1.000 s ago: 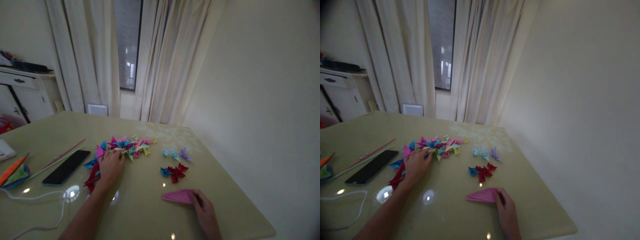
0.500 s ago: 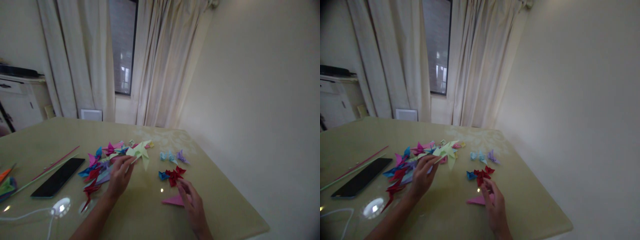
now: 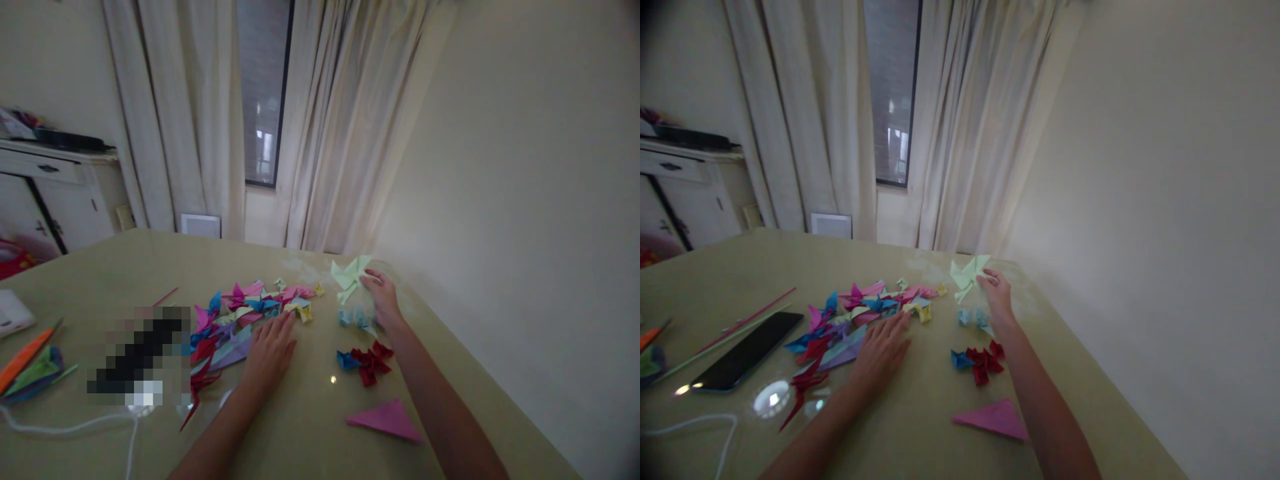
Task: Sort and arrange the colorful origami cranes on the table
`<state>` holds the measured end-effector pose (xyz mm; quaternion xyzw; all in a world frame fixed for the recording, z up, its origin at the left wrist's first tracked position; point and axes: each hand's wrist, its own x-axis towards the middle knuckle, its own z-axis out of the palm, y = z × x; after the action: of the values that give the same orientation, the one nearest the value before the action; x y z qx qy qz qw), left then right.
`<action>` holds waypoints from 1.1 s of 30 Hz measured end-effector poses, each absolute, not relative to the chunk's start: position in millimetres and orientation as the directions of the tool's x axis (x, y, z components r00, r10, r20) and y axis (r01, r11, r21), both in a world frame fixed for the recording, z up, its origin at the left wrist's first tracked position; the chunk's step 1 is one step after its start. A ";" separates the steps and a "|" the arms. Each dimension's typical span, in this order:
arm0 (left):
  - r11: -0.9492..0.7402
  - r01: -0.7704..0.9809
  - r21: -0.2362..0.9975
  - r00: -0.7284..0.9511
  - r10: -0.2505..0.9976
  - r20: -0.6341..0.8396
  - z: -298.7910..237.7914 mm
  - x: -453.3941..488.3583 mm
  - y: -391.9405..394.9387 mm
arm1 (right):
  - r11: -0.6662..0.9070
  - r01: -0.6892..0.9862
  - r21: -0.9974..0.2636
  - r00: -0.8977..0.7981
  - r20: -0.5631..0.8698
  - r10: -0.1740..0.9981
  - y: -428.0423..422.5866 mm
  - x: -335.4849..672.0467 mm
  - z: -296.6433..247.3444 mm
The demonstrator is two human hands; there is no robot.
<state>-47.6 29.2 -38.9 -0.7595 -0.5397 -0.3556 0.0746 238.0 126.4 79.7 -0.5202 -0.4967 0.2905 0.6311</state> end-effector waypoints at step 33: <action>-0.850 0.453 0.268 0.400 0.463 0.791 -27.5 -13.1 -12.1 | 0.704 0.376 -0.602 -0.540 0.475 0.695 0.8 216.1 12.5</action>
<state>-13.1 -12.1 -27.5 -0.8367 -0.2735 -0.4745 -0.0052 216.1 0.8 12.5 -0.3151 -0.8494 0.2204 0.3614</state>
